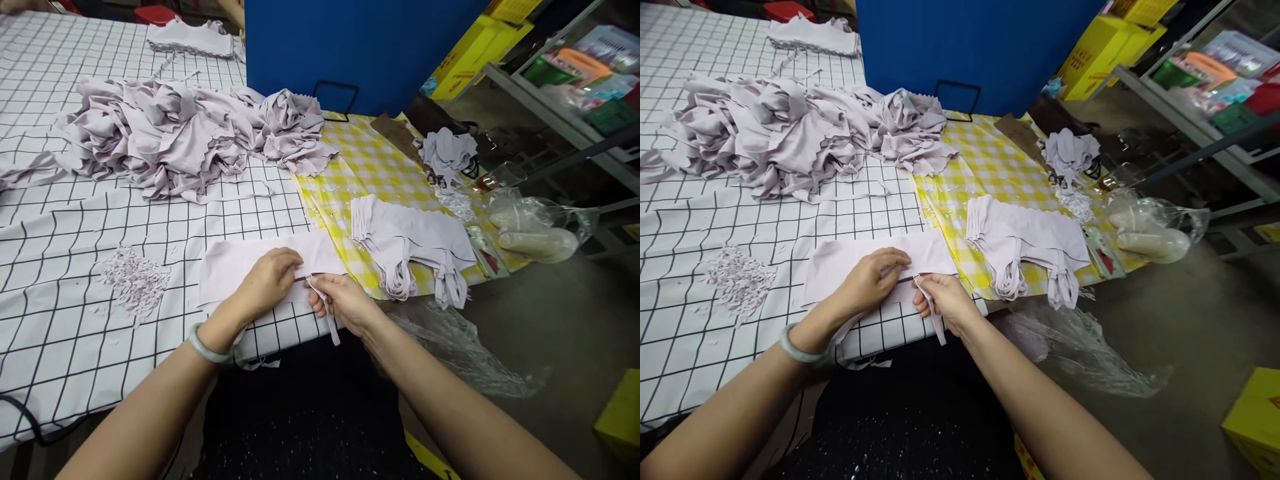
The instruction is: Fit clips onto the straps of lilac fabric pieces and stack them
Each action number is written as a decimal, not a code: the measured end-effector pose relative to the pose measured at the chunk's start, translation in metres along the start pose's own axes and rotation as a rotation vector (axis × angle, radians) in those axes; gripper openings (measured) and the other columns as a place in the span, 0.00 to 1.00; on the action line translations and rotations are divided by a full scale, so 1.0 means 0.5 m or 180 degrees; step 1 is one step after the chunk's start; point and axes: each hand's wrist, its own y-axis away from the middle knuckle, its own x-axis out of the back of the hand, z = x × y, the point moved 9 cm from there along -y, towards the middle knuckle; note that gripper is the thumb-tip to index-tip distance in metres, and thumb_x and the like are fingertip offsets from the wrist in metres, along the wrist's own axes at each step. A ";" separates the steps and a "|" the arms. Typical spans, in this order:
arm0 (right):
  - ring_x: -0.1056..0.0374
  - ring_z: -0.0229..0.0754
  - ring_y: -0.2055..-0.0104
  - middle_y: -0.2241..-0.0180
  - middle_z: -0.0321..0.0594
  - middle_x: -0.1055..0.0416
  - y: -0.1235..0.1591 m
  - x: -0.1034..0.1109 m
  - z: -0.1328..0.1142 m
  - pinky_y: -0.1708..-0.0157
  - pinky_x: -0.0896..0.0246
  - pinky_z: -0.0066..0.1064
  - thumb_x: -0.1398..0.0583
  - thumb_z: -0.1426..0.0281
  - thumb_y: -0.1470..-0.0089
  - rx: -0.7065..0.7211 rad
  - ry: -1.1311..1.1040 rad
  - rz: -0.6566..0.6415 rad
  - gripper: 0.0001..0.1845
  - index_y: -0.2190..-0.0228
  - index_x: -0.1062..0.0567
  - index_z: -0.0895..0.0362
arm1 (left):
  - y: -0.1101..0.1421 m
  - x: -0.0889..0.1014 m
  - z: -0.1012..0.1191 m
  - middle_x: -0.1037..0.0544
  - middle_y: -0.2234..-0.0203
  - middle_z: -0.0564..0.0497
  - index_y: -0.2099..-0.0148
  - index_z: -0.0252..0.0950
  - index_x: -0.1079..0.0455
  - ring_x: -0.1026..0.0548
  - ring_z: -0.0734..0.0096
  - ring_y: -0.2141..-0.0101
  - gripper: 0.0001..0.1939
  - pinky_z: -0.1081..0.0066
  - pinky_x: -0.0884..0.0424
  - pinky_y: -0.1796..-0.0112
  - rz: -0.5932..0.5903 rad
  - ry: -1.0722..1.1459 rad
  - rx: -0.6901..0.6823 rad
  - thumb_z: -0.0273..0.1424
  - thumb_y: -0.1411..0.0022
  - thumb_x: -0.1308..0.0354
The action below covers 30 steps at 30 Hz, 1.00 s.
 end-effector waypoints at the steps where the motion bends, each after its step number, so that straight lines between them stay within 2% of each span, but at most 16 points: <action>1: 0.35 0.33 0.81 0.81 0.36 0.28 0.012 0.005 0.002 0.79 0.37 0.25 0.35 0.63 0.49 0.0061 0.0028 -0.0010 0.11 0.73 0.25 0.59 | -0.005 -0.002 0.004 0.21 0.52 0.44 0.52 0.34 0.26 0.25 0.62 0.50 0.16 0.57 0.30 0.47 -0.0065 -0.0186 -0.0159 0.21 0.37 0.51; 4: 0.33 0.35 0.76 0.78 0.36 0.26 0.062 0.020 0.022 0.71 0.35 0.28 0.33 0.58 0.51 0.0309 0.0145 0.0054 0.16 0.69 0.25 0.58 | -0.015 -0.038 -0.001 0.30 0.40 0.44 0.40 0.35 0.32 0.37 0.54 0.37 0.20 0.45 0.45 0.37 -0.0488 -0.0805 -0.0379 0.29 0.30 0.52; 6: 0.32 0.36 0.74 0.77 0.36 0.25 0.097 0.026 0.048 0.67 0.35 0.30 0.34 0.56 0.50 0.0500 0.0263 0.0157 0.17 0.68 0.25 0.57 | -0.017 -0.065 -0.013 0.38 0.34 0.44 0.34 0.37 0.38 0.45 0.51 0.33 0.23 0.42 0.53 0.35 -0.0654 -0.1125 -0.0335 0.34 0.29 0.51; 8: 0.32 0.38 0.71 0.76 0.36 0.25 0.121 0.029 0.080 0.63 0.36 0.31 0.35 0.55 0.48 0.0632 0.0384 0.0271 0.17 0.68 0.25 0.57 | -0.017 -0.081 -0.022 0.44 0.31 0.44 0.32 0.38 0.42 0.49 0.49 0.32 0.26 0.43 0.55 0.35 -0.0636 -0.1335 -0.0274 0.36 0.29 0.50; 12: 0.30 0.42 0.68 0.74 0.38 0.25 0.129 0.035 0.133 0.59 0.36 0.35 0.38 0.54 0.45 0.0839 0.0537 0.0397 0.18 0.68 0.26 0.57 | -0.023 -0.097 -0.028 0.45 0.31 0.42 0.31 0.36 0.44 0.49 0.48 0.32 0.27 0.43 0.56 0.35 -0.0603 -0.1505 -0.0197 0.36 0.29 0.50; 15: 0.28 0.46 0.59 0.64 0.43 0.24 0.154 0.068 0.125 0.53 0.35 0.40 0.38 0.56 0.43 0.1400 0.0754 0.0860 0.16 0.61 0.26 0.56 | -0.031 -0.086 -0.031 0.45 0.31 0.42 0.32 0.35 0.43 0.50 0.50 0.31 0.27 0.44 0.56 0.34 -0.0752 -0.1291 -0.0196 0.36 0.29 0.50; 17: 0.31 0.50 0.50 0.56 0.46 0.26 0.205 0.091 0.097 0.46 0.39 0.44 0.37 0.60 0.44 0.2121 0.1188 0.1458 0.15 0.57 0.26 0.54 | -0.023 -0.044 -0.031 0.41 0.32 0.43 0.34 0.36 0.41 0.49 0.55 0.31 0.24 0.48 0.51 0.35 -0.0631 -0.0893 -0.0200 0.34 0.29 0.50; 18: 0.32 0.51 0.49 0.55 0.47 0.27 0.229 0.085 0.088 0.44 0.40 0.45 0.37 0.63 0.44 0.2449 0.1463 0.1550 0.14 0.57 0.25 0.53 | -0.011 -0.006 -0.030 0.38 0.34 0.43 0.36 0.36 0.38 0.46 0.58 0.32 0.22 0.50 0.48 0.35 -0.0389 -0.0666 -0.0188 0.33 0.29 0.50; 19: 0.32 0.51 0.49 0.56 0.46 0.26 0.239 0.063 0.086 0.45 0.40 0.45 0.37 0.65 0.43 0.2645 0.1734 0.1360 0.11 0.58 0.23 0.52 | 0.009 0.040 -0.029 0.34 0.36 0.43 0.39 0.36 0.35 0.41 0.60 0.34 0.19 0.53 0.43 0.37 -0.0024 -0.0466 -0.0157 0.31 0.29 0.51; 20: 0.31 0.50 0.51 0.57 0.46 0.25 0.234 0.030 0.096 0.46 0.38 0.45 0.39 0.67 0.42 0.2672 0.1949 0.0924 0.09 0.59 0.22 0.51 | 0.040 0.089 -0.027 0.30 0.40 0.43 0.42 0.35 0.32 0.36 0.63 0.38 0.16 0.55 0.39 0.39 0.0409 -0.0324 -0.0104 0.29 0.30 0.51; 22: 0.29 0.50 0.53 0.57 0.46 0.24 0.202 -0.054 0.141 0.49 0.36 0.43 0.43 0.68 0.39 0.2359 0.2217 -0.0165 0.11 0.58 0.21 0.51 | 0.124 0.167 -0.019 0.24 0.49 0.44 0.51 0.35 0.28 0.27 0.66 0.47 0.11 0.58 0.32 0.44 0.1159 -0.0226 0.0039 0.26 0.33 0.49; 23: 0.30 0.50 0.50 0.54 0.47 0.25 0.181 -0.091 0.166 0.48 0.36 0.44 0.43 0.69 0.39 0.2141 0.2329 -0.0532 0.13 0.55 0.22 0.51 | 0.169 0.187 -0.012 0.22 0.54 0.45 0.54 0.35 0.27 0.25 0.67 0.51 0.10 0.60 0.30 0.46 0.1356 -0.0231 0.0101 0.25 0.34 0.48; 24: 0.32 0.52 0.47 0.51 0.48 0.26 0.158 -0.122 0.186 0.45 0.38 0.45 0.42 0.68 0.40 0.1940 0.2460 -0.0714 0.15 0.52 0.23 0.53 | 0.210 0.190 -0.004 0.22 0.58 0.46 0.56 0.34 0.27 0.25 0.67 0.53 0.09 0.61 0.28 0.49 0.1383 -0.0224 0.0124 0.23 0.35 0.47; 26: 0.35 0.55 0.44 0.50 0.50 0.27 0.117 -0.163 0.213 0.43 0.42 0.49 0.39 0.68 0.44 0.1629 0.2810 -0.0751 0.17 0.51 0.24 0.55 | 0.275 0.160 0.014 0.22 0.61 0.46 0.58 0.34 0.28 0.24 0.68 0.57 0.10 0.63 0.25 0.54 0.1077 -0.0146 0.0046 0.21 0.38 0.47; 28: 0.34 0.54 0.48 0.56 0.47 0.26 0.105 -0.186 0.222 0.45 0.41 0.48 0.38 0.68 0.45 0.1480 0.3156 -0.0888 0.11 0.59 0.23 0.55 | 0.318 0.114 0.029 0.22 0.59 0.45 0.56 0.34 0.28 0.24 0.67 0.56 0.13 0.63 0.24 0.54 0.0693 -0.0068 -0.0143 0.18 0.39 0.48; 30: 0.33 0.49 0.53 0.62 0.42 0.26 0.135 -0.188 0.206 0.45 0.42 0.45 0.39 0.68 0.42 0.1525 0.3263 -0.1218 0.05 0.67 0.24 0.55 | 0.343 0.084 0.035 0.23 0.55 0.43 0.51 0.35 0.29 0.25 0.64 0.51 0.16 0.59 0.25 0.51 0.0546 -0.0075 -0.0280 0.18 0.39 0.49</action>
